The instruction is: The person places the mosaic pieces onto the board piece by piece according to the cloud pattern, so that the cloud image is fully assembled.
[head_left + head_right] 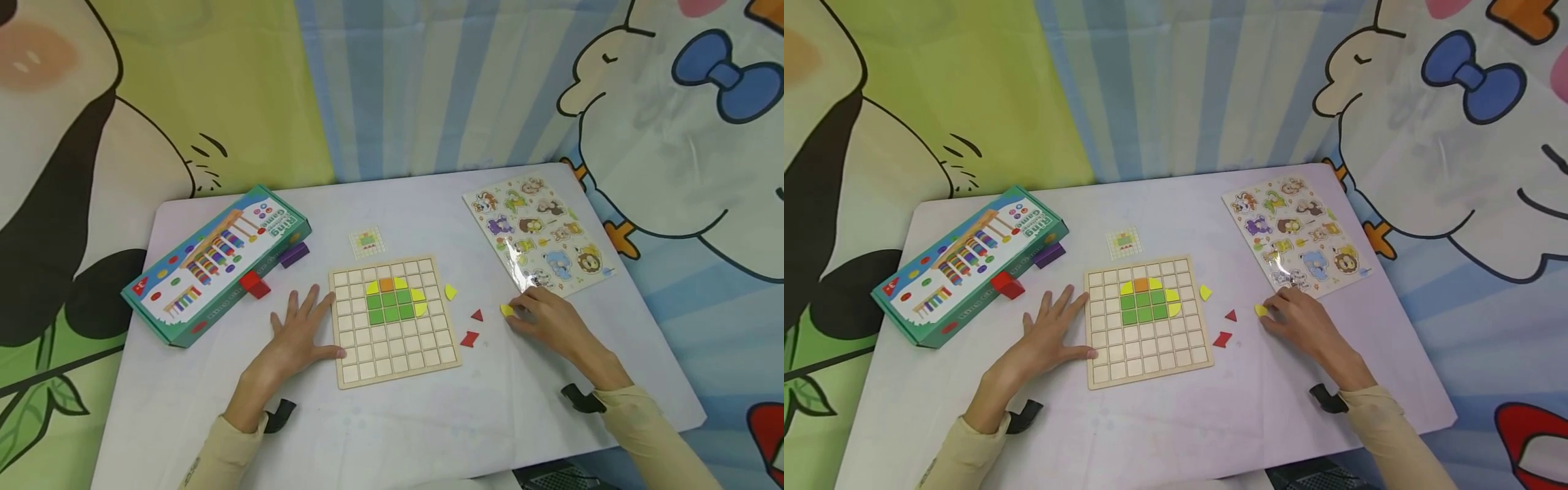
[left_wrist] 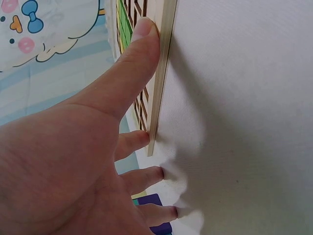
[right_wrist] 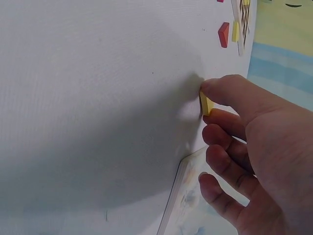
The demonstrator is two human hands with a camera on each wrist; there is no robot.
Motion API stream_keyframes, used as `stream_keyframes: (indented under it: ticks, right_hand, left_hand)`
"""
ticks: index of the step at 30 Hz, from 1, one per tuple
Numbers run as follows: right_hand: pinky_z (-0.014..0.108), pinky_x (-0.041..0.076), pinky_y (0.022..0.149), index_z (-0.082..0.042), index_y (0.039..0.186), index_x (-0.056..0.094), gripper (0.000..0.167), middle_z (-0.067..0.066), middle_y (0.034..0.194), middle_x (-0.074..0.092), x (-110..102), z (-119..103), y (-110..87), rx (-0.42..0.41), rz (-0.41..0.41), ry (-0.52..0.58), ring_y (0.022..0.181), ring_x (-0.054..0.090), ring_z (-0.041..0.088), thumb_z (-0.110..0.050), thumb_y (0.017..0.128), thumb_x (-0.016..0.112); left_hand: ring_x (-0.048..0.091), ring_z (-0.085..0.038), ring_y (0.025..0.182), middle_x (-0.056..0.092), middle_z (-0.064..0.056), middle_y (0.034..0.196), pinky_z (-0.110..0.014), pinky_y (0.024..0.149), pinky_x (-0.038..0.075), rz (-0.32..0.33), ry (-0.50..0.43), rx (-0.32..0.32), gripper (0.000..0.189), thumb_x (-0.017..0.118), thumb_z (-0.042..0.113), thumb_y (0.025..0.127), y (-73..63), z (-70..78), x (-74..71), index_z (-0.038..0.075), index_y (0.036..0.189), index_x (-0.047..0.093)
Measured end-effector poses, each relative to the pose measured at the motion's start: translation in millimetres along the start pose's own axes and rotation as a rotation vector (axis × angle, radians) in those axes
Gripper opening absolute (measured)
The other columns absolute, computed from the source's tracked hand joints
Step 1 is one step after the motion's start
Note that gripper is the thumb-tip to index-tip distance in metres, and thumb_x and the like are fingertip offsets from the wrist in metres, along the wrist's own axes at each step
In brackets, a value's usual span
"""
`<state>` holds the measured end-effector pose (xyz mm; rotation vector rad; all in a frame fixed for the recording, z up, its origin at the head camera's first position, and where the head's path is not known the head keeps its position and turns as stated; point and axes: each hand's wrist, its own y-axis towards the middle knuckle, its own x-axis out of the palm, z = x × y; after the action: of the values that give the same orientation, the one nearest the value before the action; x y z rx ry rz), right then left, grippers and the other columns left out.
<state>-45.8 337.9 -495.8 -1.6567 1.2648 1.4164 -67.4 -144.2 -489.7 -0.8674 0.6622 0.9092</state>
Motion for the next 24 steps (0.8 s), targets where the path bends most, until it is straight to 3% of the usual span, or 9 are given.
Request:
stream_keyframes:
  ticks: [15, 24]
  right_hand:
    - [0.036, 0.054, 0.069, -0.005, 0.093, 0.076, 0.034, 0.004, 0.089, 0.069, 8, -8, 5.8, 0.003, 0.045, -0.018, 0.08, 0.062, 0.019, -0.03, 0.074, 0.091]
    - [0.038, 0.055, 0.072, -0.007, 0.1, 0.077, 0.041, 0.005, 0.094, 0.07, 2, -11, 8.6, -0.023, 0.043, -0.001, 0.084, 0.062, 0.019, -0.03, 0.071, 0.094]
  left_hand:
    - [-0.01, -0.057, 0.152, 0.002, -0.021, 0.171, -0.088, 0.104, -0.005, 0.006, -0.017, 0.01, 0.115, 0.088, 0.046, 0.073, -0.6, 0.5, -0.2, 0.016, 0.163, 0.023]
    - [-0.009, -0.057, 0.152, 0.003, -0.021, 0.171, -0.088, 0.103, -0.004, 0.013, -0.009, 0.011, 0.115, 0.089, 0.047, 0.072, -0.2, 0.8, -0.3, 0.017, 0.163, 0.024]
